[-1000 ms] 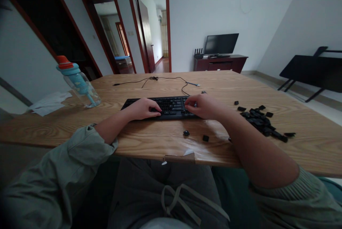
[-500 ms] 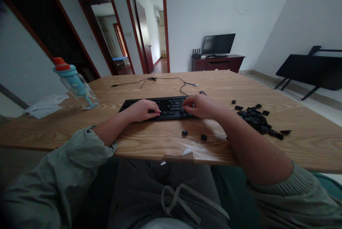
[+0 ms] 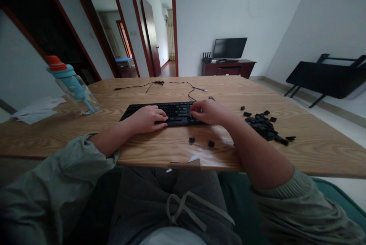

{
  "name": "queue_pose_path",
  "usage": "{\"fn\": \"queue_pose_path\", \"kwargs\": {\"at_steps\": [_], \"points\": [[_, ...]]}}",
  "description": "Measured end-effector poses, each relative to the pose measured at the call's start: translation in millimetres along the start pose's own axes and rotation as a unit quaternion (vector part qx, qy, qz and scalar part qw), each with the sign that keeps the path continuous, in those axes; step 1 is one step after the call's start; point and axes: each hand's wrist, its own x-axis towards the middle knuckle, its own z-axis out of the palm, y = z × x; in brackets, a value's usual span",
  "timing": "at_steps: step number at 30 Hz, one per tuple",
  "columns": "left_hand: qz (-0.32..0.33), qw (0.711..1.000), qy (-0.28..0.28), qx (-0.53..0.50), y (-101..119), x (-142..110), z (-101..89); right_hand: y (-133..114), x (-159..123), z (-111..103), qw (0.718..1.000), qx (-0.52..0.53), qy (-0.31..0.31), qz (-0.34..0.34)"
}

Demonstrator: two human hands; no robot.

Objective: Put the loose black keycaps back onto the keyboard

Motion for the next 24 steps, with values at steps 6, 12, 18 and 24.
{"fn": "queue_pose_path", "kwargs": {"at_steps": [6,12,18,24], "points": [[-0.018,0.999,0.039,0.008,-0.1,-7.9,7.4,6.3,1.1,-4.6,1.000,-0.004,0.023,-0.001],[-0.056,0.996,0.072,-0.022,-4.0,-11.8,5.5,9.0,-9.0,-22.4,0.995,0.010,0.093,0.032],[-0.055,0.998,0.018,-0.036,-5.1,-10.1,5.7,41.2,-36.0,-52.2,0.976,0.034,0.197,0.085],[-0.119,0.979,0.124,-0.105,-11.6,-8.5,-4.7,95.7,-84.0,-80.4,0.979,-0.035,0.073,0.189]]}}
